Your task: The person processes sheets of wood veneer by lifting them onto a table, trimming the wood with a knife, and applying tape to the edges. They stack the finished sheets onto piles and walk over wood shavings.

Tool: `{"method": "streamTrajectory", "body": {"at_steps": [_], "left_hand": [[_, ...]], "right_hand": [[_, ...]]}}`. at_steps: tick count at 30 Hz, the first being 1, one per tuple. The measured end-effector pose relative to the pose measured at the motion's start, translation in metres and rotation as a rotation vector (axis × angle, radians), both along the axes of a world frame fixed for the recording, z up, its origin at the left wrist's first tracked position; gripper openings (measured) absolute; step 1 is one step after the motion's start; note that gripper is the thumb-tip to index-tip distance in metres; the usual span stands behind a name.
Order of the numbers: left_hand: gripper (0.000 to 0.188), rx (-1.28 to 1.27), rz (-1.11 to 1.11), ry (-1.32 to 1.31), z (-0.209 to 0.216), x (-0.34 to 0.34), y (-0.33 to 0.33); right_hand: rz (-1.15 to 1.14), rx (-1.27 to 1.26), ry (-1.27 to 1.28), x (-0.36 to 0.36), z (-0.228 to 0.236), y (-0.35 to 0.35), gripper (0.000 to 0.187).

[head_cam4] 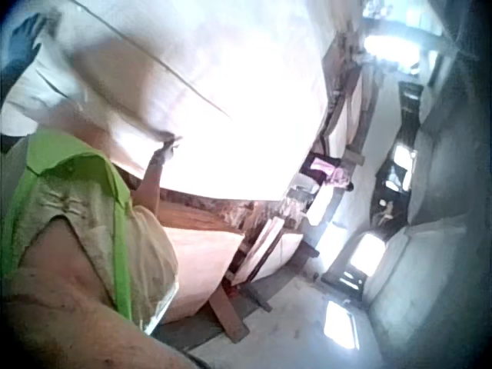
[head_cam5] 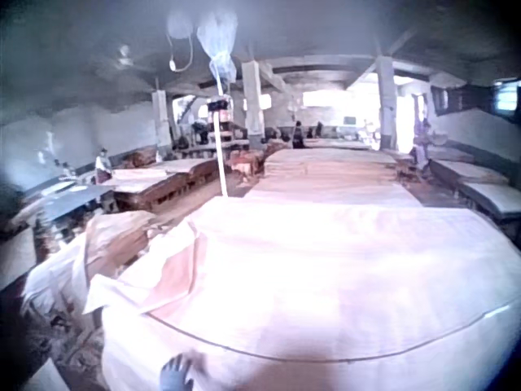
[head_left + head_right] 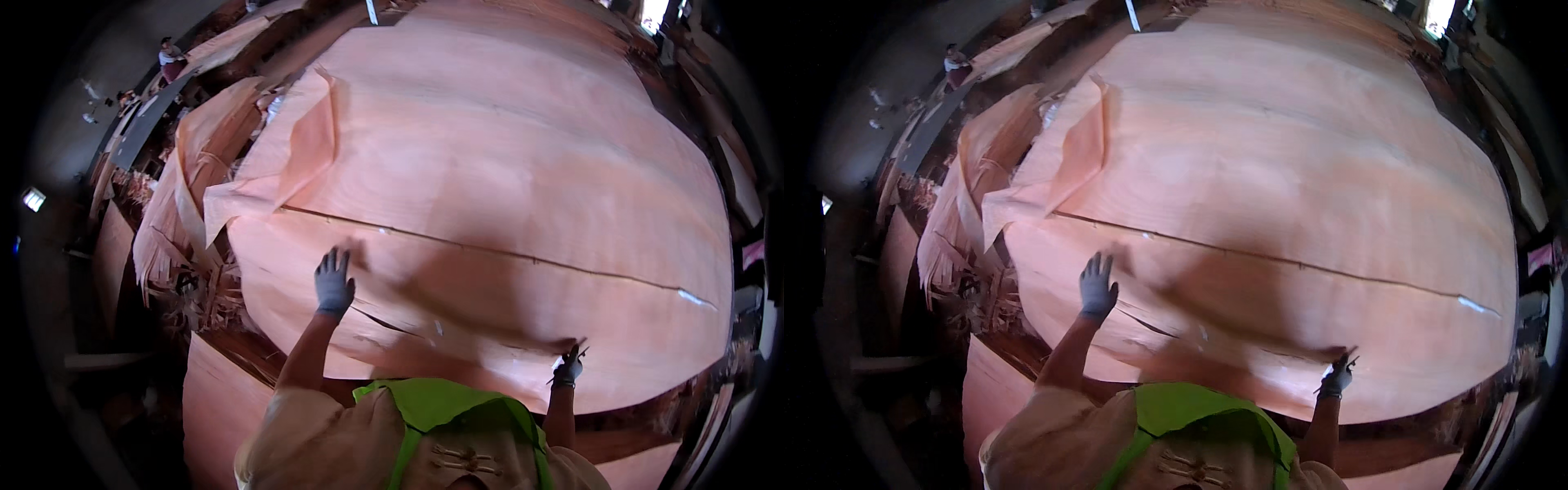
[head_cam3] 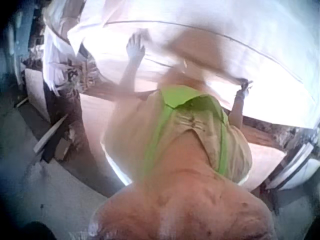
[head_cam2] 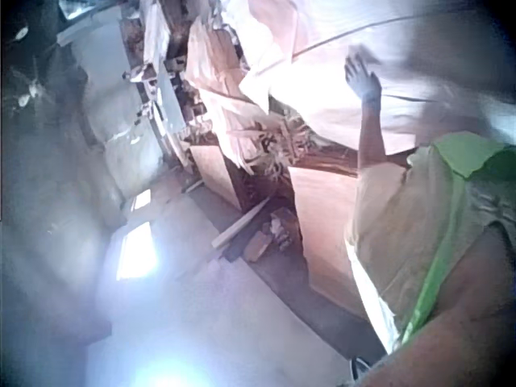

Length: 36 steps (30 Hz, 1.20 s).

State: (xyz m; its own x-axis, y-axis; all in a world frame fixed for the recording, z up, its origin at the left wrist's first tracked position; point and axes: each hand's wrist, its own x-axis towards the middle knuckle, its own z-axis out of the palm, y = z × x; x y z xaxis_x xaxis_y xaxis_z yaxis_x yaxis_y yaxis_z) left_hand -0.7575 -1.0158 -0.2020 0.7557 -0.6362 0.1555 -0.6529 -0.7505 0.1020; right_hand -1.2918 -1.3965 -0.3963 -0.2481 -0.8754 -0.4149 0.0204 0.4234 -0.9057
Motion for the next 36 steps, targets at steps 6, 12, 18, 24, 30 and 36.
{"method": "streamTrajectory", "body": {"at_steps": [6, 12, 18, 24, 30, 36], "left_hand": [[0.058, 0.076, -0.123, -0.250, -0.033, 0.094, -0.054], [0.018, 0.223, -0.116, -0.150, -0.038, 0.142, -0.046], [0.010, 0.213, -0.157, -0.276, -0.019, 0.136, -0.072], [0.009, 0.173, -0.172, -0.262, -0.001, 0.134, -0.072], [0.014, 0.293, -0.152, -0.214, -0.008, 0.136, -0.068], [0.015, 0.254, -0.232, -0.227, -0.027, 0.127, -0.076]], "right_hand": [[0.161, 0.200, -0.024, 0.072, 0.023, -0.028, 0.047], [0.233, 0.080, 0.008, 0.092, 0.074, -0.003, 0.031], [0.101, 0.135, -0.096, 0.087, 0.074, 0.014, 0.026], [0.001, 0.162, -0.237, 0.065, 0.088, 0.046, 0.019], [0.037, 0.541, -0.143, -0.016, 0.049, 0.077, 0.014], [0.126, 0.519, -0.103, -0.080, -0.020, 0.117, 0.024]]}}
